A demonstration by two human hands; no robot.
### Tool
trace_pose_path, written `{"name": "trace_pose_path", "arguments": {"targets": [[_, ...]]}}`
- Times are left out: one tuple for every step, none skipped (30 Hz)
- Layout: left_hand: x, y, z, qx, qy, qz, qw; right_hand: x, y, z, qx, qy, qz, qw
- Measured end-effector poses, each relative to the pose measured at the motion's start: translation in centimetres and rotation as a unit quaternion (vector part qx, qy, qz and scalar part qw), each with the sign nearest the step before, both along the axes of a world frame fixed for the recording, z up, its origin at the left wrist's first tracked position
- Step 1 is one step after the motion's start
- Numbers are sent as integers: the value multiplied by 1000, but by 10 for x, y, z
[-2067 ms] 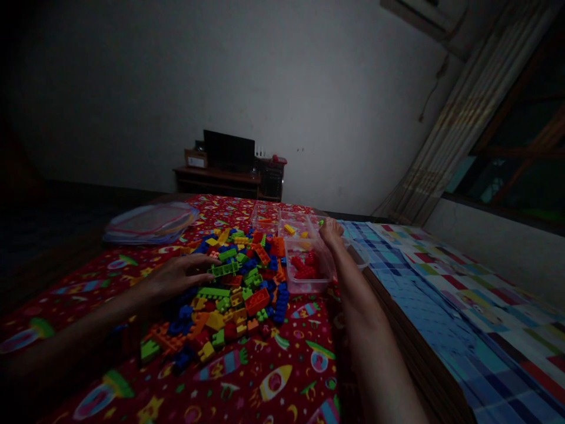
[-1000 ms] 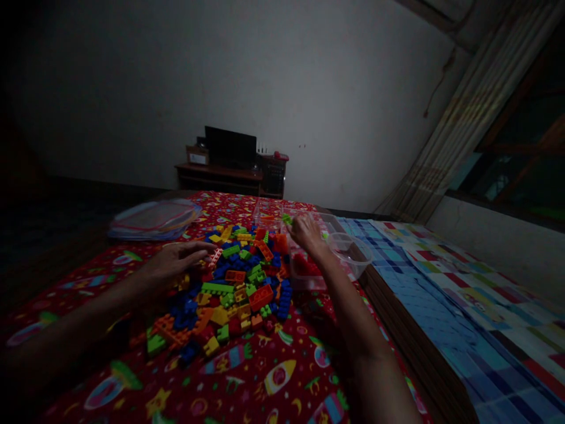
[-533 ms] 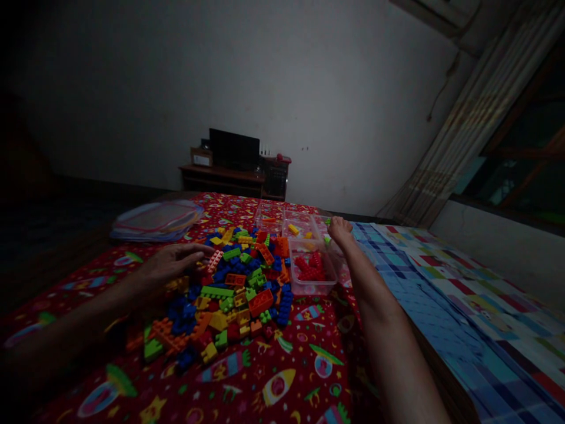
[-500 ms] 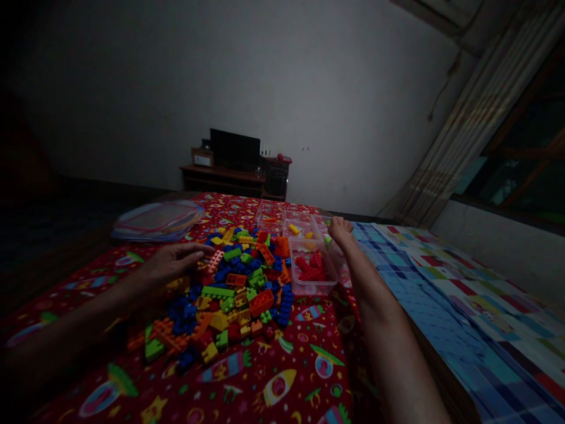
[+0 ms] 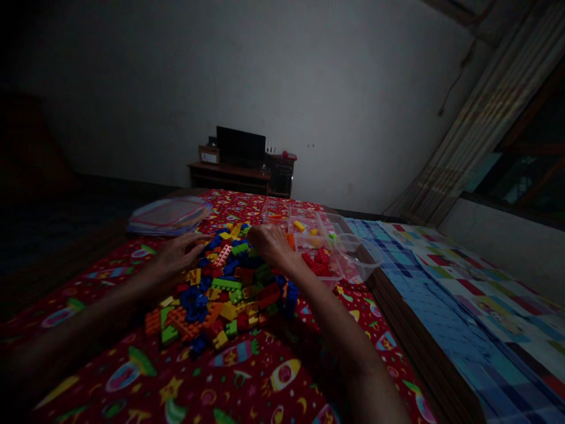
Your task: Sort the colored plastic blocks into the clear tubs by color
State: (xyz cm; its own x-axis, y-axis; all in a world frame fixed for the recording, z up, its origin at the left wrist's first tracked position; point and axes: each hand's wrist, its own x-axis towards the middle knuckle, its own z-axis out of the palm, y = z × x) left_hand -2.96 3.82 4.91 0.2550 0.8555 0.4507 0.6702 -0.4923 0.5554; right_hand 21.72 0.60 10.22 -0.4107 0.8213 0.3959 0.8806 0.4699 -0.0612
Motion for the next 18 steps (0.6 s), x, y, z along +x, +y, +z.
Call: {"name": "trace_pose_path", "arguments": {"targets": [[0,1,-4,5,14,-7,1000,-10,0,-5,1,-8,9,1000],[1,1,-9,9,24,-15,1000,-19,1,-9,2,-17,17,1000],[1,2,-14,10,32,-26,999,-24,4,-14,0,-26,19,999],[2,3,-19,12,38,-35,999,-28,6,-18,-6,-34,20,999],[2,4,-23,15,41,-44,998,-30,9,-21,-16,-40,19,999],[3,5,-27,21,43,-51,998,-30,11,-23,-30,-43,16,999],[3,5,-31,26,45,-55,997,-30,12,-24,-44,-41,14,998],[4,6,-33,30,49,-56,997,-28,12,-23,-53,-33,14,998],[4,6,-35,31,53,-53,997,-25,11,-21,-58,-21,16,998],[5,7,-36,31,58,-49,997,-22,9,-19,-58,-3,20,998],[5,7,-37,28,62,-46,997,-19,7,-17,-54,18,22,998],[5,7,-37,26,64,-44,997,-16,5,-14,-45,44,24,998],[4,8,-38,25,64,-43,997,-12,3,-12,-33,72,23,997],[4,8,-39,28,60,-44,997,-7,2,-10,-20,100,18,995],[3,9,-40,30,54,-45,997,-1,2,-8,-7,124,9,992],[2,10,-42,30,47,-46,997,5,3,-7,4,141,-4,990],[1,11,-43,28,41,-47,998,12,4,-7,14,151,-21,988],[1,11,-45,24,38,-49,998,20,5,-6,22,152,-43,987]]}}
